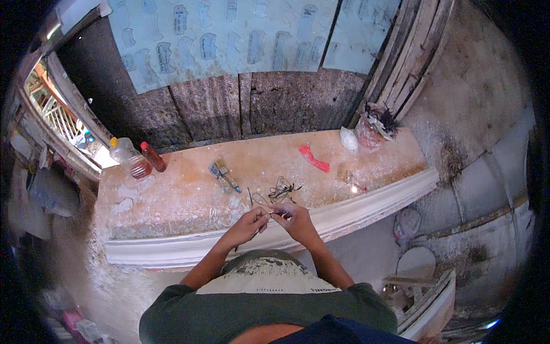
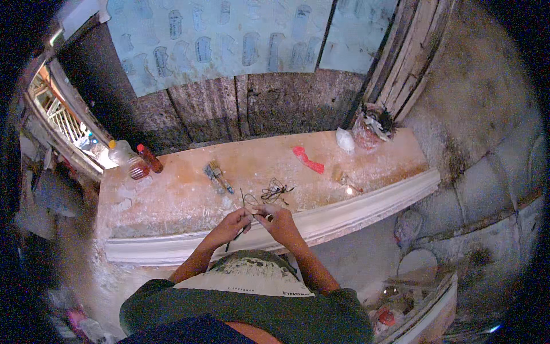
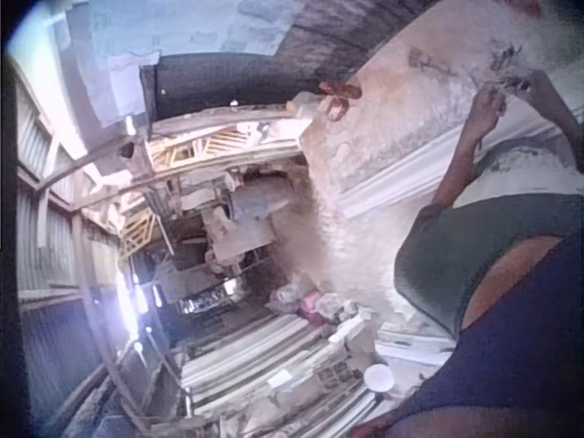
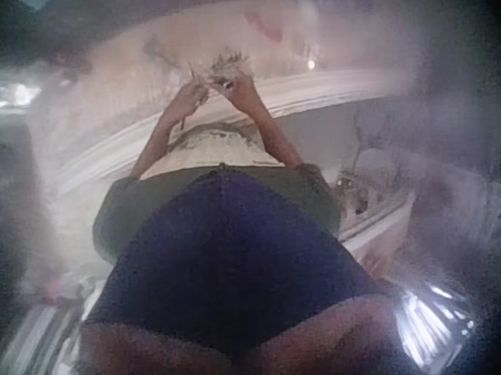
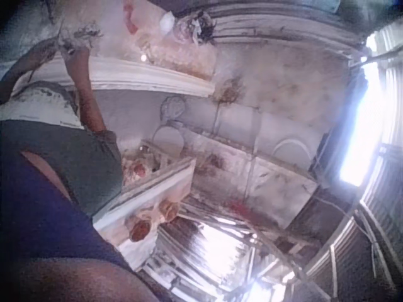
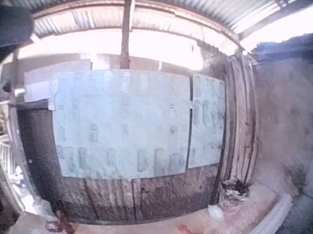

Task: The person stands at a workbench and repeatedly picks up thin black wires, twists them together, and ties them into small bundles. The person handles the wires one at a time, placing the finished bundles on the table.

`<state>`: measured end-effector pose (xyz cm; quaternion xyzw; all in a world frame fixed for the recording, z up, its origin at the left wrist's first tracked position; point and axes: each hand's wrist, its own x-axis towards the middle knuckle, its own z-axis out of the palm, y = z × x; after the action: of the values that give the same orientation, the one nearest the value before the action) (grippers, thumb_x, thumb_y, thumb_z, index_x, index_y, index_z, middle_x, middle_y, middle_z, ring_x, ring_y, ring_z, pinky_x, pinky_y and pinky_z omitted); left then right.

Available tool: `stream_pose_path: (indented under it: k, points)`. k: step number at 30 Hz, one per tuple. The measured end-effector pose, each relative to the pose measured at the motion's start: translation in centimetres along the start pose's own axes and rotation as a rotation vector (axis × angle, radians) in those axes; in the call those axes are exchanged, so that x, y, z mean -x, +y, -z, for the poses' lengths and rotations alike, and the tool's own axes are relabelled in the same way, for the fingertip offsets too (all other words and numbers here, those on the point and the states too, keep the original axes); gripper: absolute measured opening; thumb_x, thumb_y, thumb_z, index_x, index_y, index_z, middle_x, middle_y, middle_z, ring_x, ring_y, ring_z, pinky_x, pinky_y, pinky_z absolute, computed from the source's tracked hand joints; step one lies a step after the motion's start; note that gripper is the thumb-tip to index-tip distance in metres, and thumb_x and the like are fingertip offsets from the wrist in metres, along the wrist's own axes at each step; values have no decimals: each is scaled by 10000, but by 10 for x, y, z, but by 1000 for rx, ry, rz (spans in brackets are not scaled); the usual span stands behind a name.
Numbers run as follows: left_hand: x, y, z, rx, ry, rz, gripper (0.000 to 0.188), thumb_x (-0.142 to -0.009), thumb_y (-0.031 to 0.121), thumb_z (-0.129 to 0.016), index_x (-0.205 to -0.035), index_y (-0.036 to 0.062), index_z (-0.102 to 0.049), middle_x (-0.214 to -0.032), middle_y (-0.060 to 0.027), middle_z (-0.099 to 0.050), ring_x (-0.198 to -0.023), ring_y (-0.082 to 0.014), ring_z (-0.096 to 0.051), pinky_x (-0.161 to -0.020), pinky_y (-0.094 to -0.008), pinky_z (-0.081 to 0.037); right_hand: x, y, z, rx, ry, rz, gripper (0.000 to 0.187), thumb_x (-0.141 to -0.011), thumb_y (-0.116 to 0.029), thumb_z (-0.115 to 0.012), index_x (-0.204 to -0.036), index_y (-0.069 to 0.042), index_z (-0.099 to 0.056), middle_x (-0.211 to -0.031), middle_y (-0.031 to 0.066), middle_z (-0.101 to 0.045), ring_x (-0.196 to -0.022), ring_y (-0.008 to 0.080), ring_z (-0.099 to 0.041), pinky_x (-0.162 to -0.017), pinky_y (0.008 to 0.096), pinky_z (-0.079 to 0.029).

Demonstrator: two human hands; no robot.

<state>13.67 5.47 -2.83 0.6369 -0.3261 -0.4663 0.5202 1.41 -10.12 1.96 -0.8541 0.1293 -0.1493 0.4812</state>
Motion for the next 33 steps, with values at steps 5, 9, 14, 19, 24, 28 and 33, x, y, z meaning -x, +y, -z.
stream_pose_path:
  k: [5, 9, 14, 19, 24, 28, 33]
  points:
    - [10, 2, -5, -245, 236, -184, 258, -941, 235, -622, -1056, 5, -619, -830, -31, -628, -751, -114, -552, -658, -273, -441, -10, 7, 0, 83, 0, 54, 160, -846, -103, -704, -981, -17, -708, -830, 125, -678, -668, 175, -619, -619, 297, -493]
    - [29, 25, 2, -154, 458, -80, 221, -915, 198, -657, -998, -7, -661, -840, -25, -657, -751, -96, -554, -660, -284, -460, -22, 1, 6, 113, 80, 88, 117, -837, -130, -697, -883, -23, -684, -838, 137, -658, -681, 250, -632, -634, 359, -502]
    - [30, 43, -28, 194, 727, -249, 141, -937, 139, -621, -984, 17, -675, -831, -11, -626, -788, -79, -531, -723, -243, -437, -27, -10, -6, 243, -87, 395, 134, -808, -127, -732, -838, -24, -651, -792, 119, -611, -677, 241, -601, -606, 357, -480]
    - [33, 35, -58, 137, 823, -235, 154, -969, 144, -574, -906, 11, -618, -863, -11, -599, -860, -79, -538, -755, -240, -436, -34, -30, 16, 140, -229, 548, 133, -820, -101, -723, -840, -20, -620, -815, 107, -592, -733, 228, -590, -643, 344, -487]
    - [25, 27, -96, 340, 860, -277, 129, -976, 167, -562, -978, 46, -518, -847, -25, -565, -785, -93, -515, -700, -242, -433, -49, 5, 41, -152, -572, 458, 131, -861, -111, -691, -866, -22, -595, -860, 69, -597, -744, 160, -557, -662, 294, -466]
    - [26, 55, -126, 410, 896, -265, 213, -882, 44, -673, -1011, 44, -504, -910, -48, -625, -900, -96, -581, -779, -244, -471, -54, 39, 42, -438, -877, 137, 95, -919, -113, -627, -919, -44, -562, -841, 27, -587, -696, 78, -494, -633, 225, -414]
    - [16, 34, -149, 397, 1073, -291, 226, -806, -33, -732, -975, 11, -588, -939, -50, -652, -894, -109, -619, -820, -268, -511, -58, 42, 38, -474, -1019, 32, 126, -946, -158, -605, -910, -56, -540, -756, -8, -572, -646, 62, -476, -588, 217, -390]
